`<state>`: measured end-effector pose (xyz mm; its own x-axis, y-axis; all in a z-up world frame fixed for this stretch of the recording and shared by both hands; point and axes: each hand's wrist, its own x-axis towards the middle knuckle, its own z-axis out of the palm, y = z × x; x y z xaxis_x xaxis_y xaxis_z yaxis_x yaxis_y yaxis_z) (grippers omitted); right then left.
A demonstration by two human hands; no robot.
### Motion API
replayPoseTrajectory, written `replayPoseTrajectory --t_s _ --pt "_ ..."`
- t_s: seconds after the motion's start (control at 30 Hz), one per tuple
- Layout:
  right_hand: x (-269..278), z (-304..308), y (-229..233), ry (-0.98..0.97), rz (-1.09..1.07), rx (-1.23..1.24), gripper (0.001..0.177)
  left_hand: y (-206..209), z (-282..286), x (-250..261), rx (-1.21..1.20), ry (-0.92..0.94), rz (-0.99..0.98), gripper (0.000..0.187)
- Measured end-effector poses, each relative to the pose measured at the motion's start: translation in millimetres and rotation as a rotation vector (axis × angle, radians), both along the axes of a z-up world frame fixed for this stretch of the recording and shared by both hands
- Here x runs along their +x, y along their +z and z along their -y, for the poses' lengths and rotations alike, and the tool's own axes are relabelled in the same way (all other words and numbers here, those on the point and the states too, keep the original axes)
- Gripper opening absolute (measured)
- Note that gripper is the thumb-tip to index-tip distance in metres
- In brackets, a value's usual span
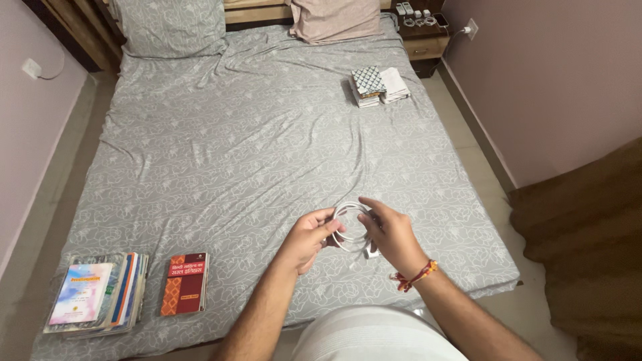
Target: The person picks up a coiled white cable from a bed, carries it to a nightstand, and places it there; they then pick up a folded white garment and carry it across the room.
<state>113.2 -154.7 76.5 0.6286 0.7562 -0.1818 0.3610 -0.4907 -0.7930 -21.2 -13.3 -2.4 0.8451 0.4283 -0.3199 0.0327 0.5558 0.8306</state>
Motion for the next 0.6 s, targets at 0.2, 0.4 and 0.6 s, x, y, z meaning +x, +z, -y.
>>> replayPoseTrajectory --t_s 0.2,0.4,0.6 --pt "17 2 -28 0.145 -0.223 0.269 0.045 -1 5 3 -0.122 0.116 0.213 0.039" --pt "28 5 -39 0.190 -0.361 0.322 0.049 5 12 8 -0.293 0.208 0.295 0.030" --pt "31 6 -31 0.175 -0.500 0.254 0.039 1 13 12 -0.316 0.236 0.362 0.017"
